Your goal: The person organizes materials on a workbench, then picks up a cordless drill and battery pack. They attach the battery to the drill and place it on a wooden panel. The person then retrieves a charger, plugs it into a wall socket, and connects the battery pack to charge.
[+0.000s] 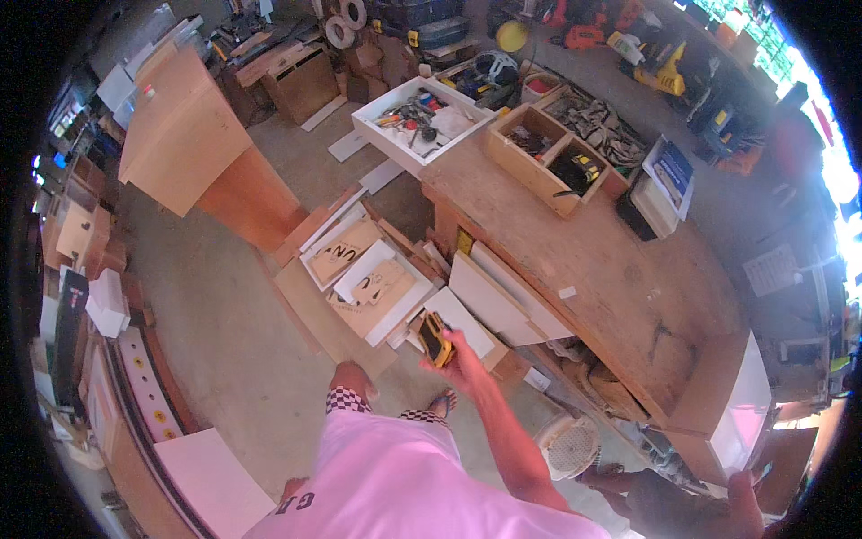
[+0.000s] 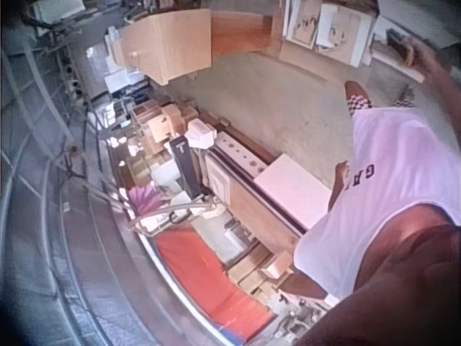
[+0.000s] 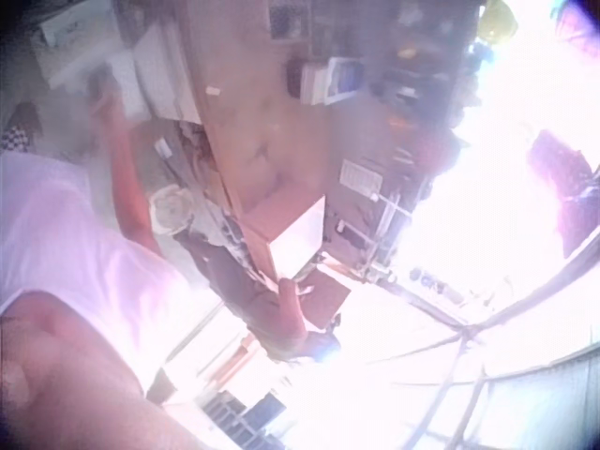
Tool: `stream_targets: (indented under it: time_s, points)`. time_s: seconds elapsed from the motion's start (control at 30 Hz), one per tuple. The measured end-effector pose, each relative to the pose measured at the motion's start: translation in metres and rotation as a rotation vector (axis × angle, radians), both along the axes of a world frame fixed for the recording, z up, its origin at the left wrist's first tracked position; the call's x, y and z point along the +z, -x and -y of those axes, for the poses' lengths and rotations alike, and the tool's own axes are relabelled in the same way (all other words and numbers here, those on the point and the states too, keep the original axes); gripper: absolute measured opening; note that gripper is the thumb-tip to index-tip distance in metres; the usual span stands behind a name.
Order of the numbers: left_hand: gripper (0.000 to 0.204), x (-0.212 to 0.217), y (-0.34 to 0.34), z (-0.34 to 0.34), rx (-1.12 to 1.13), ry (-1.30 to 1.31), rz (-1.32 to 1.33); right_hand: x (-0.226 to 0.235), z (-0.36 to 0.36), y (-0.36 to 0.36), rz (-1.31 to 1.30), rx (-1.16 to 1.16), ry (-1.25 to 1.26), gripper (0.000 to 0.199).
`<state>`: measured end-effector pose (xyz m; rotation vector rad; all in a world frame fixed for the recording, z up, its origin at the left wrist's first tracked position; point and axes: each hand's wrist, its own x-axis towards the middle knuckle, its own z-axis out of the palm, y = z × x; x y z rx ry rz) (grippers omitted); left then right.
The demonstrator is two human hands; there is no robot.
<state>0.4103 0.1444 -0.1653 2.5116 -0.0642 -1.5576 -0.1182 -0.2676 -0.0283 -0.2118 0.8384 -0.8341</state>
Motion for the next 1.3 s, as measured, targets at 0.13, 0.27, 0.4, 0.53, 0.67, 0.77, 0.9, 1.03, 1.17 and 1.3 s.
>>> stream_targets:
  time_s: [0.13,0.27,0.4,0.53,0.67,0.77,0.9,1.03,1.17,1.3]
  points:
    - [0.035,-0.020,-0.043,0.117,-0.384,0.165,0.034,-0.006,0.105,-0.003,-0.412,-0.186,0.297,0.064]
    - [0.042,-0.009,-0.061,0.281,-0.612,0.431,0.061,-0.001,0.246,0.022,-1.178,-0.266,0.647,0.059]
    - [0.042,0.009,-0.097,0.391,-0.692,0.463,0.033,0.002,0.366,0.001,-1.392,-0.261,0.761,0.069]
    - [0.040,-0.016,-0.208,0.484,-0.642,0.579,0.219,-0.085,0.431,0.085,-1.676,-0.433,0.972,0.064]
    - [0.039,-0.009,-0.297,0.455,-0.772,0.318,0.285,-0.112,0.452,0.067,-2.136,-0.350,0.750,0.070]
    - [0.041,0.011,-0.333,0.449,-0.380,0.134,0.222,-0.101,0.445,0.048,-2.106,-0.366,0.591,0.069]
    - [0.040,0.028,-0.362,0.465,-0.181,0.330,-0.139,-0.100,0.447,0.027,-2.095,-0.606,0.759,0.064]
    - [0.036,0.036,-0.320,0.580,-0.350,0.253,0.017,-0.059,0.469,-0.006,-2.103,-0.496,0.553,0.062]
    - [0.032,0.044,-0.269,0.670,-0.578,0.438,0.010,-0.065,0.473,-0.009,-2.057,-0.624,0.517,0.064]
    - [0.030,0.052,-0.242,0.720,-0.752,0.642,-0.044,-0.047,0.460,-0.009,-2.082,-0.646,0.421,0.065]
